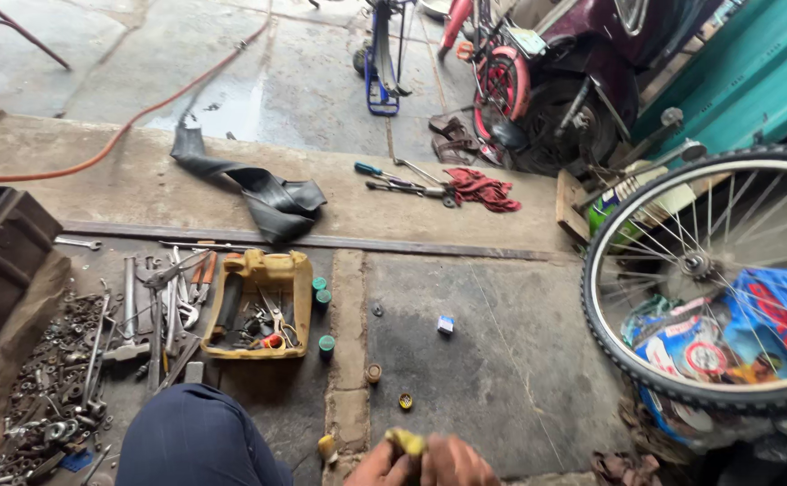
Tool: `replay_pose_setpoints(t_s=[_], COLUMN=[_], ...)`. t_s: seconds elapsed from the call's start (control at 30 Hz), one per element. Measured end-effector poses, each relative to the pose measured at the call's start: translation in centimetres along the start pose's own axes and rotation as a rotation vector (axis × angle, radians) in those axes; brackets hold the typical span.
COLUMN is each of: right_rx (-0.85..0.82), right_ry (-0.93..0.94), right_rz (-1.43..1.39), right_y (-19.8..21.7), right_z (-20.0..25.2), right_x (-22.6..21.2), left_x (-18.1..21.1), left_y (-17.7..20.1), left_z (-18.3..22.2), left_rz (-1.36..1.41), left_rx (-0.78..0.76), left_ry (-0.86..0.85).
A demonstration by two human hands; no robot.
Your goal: The person sits on the floor and cleans small mechanical parts using a yellow cloth. They open a small blue container, remove tiny metal balls, and wipe them individually before placing them back into the container. The person also wipes the container itself and handles a small packet of parts.
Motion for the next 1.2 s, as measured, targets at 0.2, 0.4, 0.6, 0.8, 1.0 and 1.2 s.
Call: replay_pose_setpoints(t_s=[0.2,0.4,0.6,0.8,1.0,1.2], right_rx=[-0.352,-0.551,-0.287,-0.066,0.26,0.098], right_ry=[-0.244,-0.42,-1.045,-0.689,0.379,0.65], right_rz=[-0.375,-0.808,-1.489,-0.932,-0.312,-0.097], right_y=[-5.6,-7.6,-6.1,1.0,9.5,10.9], right_z=[1.1,2.3,2.0,-0.8,-2.2,0.6], right_x=[4.7,6.2,3.4,1.7,-6.1,-9.5], left_x=[9.5,14.9,12.1,10.0,10.4,12.7], left_y=[0.7,1.2,1.0,4.3,4.8,3.4], left_z=[1.1,1.9,-0.5,-1.1,0.7,3.2], left_rz=[-0.4,-0.321,-0.044,0.534,0.119,0.11], left_rx=[-0.27,-0.354,-0.128,0.107,-0.392,-0.478], left_ry=[-0.026,-0.46,-0.092,0.322,0.217,0.161])
Point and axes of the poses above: each hand's wrist, its own z-axis away from the middle knuckle, its own y-axis out of the back of the hand, x = y × z, the point moved 4 cm from there along -z, towards the middle knuckle, and after that the axes turned 3 degrees about -y, right-handed, at the moved point
